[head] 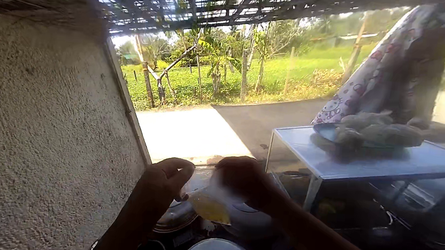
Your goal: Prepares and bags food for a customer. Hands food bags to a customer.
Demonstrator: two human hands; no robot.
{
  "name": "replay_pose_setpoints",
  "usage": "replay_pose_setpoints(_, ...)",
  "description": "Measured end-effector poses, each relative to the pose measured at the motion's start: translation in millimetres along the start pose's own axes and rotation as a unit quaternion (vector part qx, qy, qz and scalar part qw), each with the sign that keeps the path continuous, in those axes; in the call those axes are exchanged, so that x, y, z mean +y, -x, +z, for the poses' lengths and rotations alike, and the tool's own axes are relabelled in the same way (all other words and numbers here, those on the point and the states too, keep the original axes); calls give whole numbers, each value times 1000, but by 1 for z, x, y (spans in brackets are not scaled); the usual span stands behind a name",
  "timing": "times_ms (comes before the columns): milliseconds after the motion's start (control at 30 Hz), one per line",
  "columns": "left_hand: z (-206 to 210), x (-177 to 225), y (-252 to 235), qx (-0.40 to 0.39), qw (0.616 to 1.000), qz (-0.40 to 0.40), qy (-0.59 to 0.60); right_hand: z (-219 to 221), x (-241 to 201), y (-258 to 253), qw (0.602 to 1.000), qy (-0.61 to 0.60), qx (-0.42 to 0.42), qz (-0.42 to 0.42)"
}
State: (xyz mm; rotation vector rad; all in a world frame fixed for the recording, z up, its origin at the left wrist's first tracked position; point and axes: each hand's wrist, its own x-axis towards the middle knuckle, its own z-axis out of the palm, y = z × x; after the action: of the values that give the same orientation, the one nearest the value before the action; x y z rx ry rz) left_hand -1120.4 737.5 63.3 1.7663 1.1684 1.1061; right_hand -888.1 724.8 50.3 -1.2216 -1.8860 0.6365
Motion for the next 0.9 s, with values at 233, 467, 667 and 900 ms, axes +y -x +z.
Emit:
replay_pose_setpoints(233, 125, 40, 31, -113, 906, 211, -350, -86, 41, 99, 982, -171, 38, 70)
replay_pose_setpoints(467, 238, 80, 69, -145, 935, 281, -158, -141, 85, 201, 995, 53, -39, -71)
replay_pose_setpoints(667, 301, 50, 103, -227, 934, 251, 113, -194, 78, 251, 992, -19, -8, -123)
replay_pose_setpoints(900, 411, 38, 117, -388, 861, 108, 310, -252, 78, 305, 1000, 7, 10, -15)
